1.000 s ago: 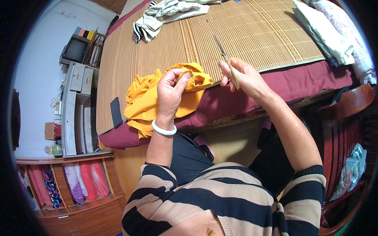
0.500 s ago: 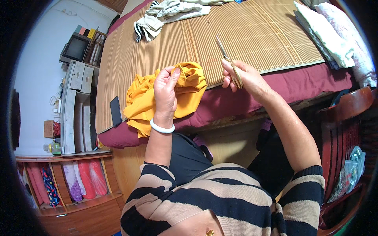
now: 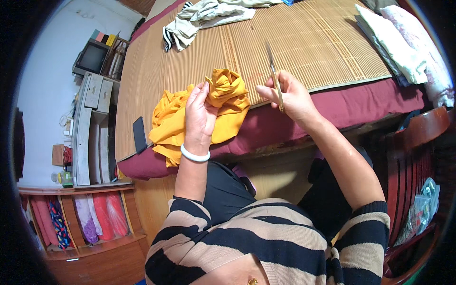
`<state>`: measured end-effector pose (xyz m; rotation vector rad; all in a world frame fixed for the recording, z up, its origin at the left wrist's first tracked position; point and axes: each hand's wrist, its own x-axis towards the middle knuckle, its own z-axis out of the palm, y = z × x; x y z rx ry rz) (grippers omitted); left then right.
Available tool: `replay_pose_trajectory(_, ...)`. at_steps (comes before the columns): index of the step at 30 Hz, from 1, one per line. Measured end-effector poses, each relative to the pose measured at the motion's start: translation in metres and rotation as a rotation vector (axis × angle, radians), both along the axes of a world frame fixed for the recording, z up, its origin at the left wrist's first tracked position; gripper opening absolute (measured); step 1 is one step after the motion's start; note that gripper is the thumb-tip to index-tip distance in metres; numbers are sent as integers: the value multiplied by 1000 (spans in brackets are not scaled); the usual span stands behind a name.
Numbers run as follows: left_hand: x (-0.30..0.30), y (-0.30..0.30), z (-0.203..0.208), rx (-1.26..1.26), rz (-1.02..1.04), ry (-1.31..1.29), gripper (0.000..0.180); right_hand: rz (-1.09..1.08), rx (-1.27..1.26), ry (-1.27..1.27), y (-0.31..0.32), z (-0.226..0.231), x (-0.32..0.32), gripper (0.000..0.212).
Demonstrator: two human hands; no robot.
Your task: Cutting a yellow t-shirt with scissors while sitting near a bed.
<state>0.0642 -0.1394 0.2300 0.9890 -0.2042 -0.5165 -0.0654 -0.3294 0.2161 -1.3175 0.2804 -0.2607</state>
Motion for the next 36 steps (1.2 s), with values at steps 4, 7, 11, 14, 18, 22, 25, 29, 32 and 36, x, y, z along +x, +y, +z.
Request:
replay_pose_trajectory(4,-13,-7,2,38,-77,23,13,-165,-7,-264,4,7,10,35)
replay_pose_trajectory(7,-18,-8,-4,40,-151,26,12,-121,104,-308,6,11,16,37)
replay_pose_trajectory(11,-33,-19,3,72,-188,73,14,-52,166,-303,7,6,21,35)
replay_pose_trajectory(14,-33,-19,-3,88,-161,29,15,-44,181,-237,5,3,18,33)
replay_pose_trajectory(18,-33,-10,1,316,-42,-220,18,-14,180,-196,4,3,14,33)
replay_pose_trajectory(22,-42,-10,6,360,-61,-724,31,51,160,-180,10,0,12,30)
replay_pose_trajectory(25,-48,-15,8,499,18,-972,29,94,195,-235,17,0,11,30)
replay_pose_trajectory(29,-42,-10,3,530,51,-1015,11,62,129,-238,22,-2,12,29)
replay_pose_trajectory(32,-41,-7,6,473,16,-865,9,23,76,-200,22,-2,11,28)
replay_pose_trajectory(36,-40,-7,6,186,-25,-414,7,-3,91,-217,22,-2,9,30)
